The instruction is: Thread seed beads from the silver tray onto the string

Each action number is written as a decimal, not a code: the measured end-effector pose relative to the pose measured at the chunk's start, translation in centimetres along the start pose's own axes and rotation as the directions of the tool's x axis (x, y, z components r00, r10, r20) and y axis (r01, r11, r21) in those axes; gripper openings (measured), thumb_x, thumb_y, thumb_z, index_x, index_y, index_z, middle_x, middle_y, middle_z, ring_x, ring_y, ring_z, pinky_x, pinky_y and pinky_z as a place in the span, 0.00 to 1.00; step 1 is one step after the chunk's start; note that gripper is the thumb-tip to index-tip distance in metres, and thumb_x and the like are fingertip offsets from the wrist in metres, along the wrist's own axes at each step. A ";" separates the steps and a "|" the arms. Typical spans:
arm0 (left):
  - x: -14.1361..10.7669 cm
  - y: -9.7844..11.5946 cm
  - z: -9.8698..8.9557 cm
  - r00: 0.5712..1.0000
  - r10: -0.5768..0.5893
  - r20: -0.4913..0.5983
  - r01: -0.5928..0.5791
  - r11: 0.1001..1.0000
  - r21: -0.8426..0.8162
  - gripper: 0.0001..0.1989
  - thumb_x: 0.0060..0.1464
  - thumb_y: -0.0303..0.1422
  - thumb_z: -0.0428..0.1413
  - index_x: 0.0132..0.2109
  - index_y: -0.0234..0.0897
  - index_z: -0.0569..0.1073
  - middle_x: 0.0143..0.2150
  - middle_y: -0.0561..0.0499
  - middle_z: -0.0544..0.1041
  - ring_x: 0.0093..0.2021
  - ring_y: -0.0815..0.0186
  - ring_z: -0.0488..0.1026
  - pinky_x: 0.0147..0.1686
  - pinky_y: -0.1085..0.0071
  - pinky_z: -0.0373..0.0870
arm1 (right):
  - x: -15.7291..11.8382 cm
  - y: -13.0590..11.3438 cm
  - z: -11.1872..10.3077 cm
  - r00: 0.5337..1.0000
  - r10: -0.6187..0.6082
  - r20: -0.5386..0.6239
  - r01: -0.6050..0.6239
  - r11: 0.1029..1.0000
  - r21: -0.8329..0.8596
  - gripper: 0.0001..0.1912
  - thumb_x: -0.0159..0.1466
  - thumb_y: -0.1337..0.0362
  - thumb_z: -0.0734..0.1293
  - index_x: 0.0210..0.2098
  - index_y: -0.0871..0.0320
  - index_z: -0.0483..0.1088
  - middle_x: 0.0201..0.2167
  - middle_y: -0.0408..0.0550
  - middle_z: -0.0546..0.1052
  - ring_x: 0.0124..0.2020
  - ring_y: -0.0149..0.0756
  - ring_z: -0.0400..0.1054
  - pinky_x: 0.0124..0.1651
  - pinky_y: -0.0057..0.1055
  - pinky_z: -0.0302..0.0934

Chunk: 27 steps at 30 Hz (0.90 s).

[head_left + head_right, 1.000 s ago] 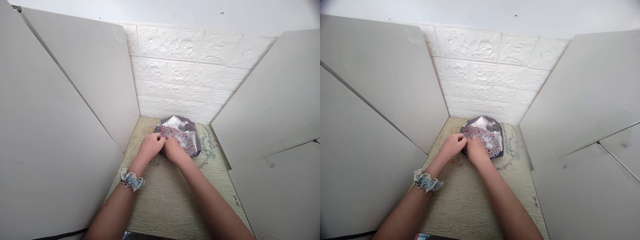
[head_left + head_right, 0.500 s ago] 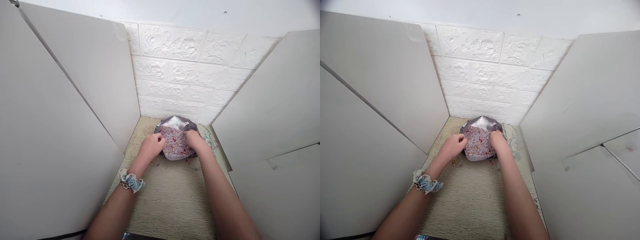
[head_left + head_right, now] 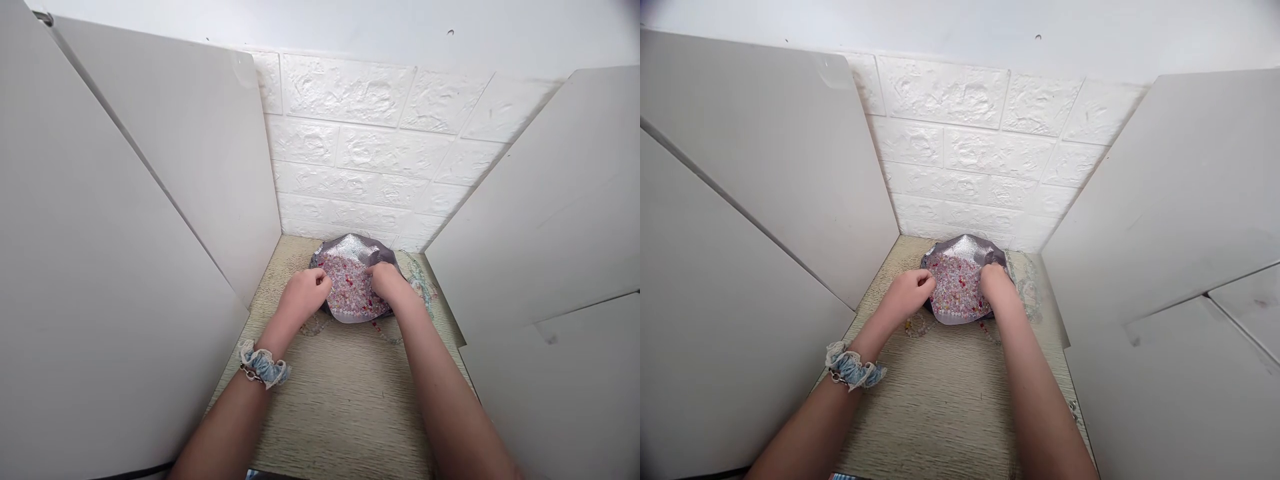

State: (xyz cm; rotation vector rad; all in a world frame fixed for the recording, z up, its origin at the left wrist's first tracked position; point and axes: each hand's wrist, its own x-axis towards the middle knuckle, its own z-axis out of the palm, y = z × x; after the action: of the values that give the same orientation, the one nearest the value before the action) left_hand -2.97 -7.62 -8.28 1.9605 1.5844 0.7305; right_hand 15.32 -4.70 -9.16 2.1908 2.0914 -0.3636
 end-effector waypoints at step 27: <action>0.1 1.4 -1.4 0.966 -0.165 0.198 0.257 0.613 -0.747 0.07 0.44 0.34 0.47 0.26 0.35 0.65 0.13 0.61 0.46 0.13 0.79 0.41 0.12 0.80 0.37 | -2.9 -1.7 -0.9 0.966 -0.057 -0.250 0.135 0.943 0.305 0.13 0.62 0.63 0.48 0.31 0.60 0.60 0.29 0.49 0.69 0.29 0.32 0.62 0.28 0.26 0.51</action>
State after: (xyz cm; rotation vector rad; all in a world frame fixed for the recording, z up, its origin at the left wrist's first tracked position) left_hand -2.93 -7.68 -6.28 1.1246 1.1132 0.9717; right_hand 13.63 -7.20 -7.43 2.4191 2.4246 -0.5033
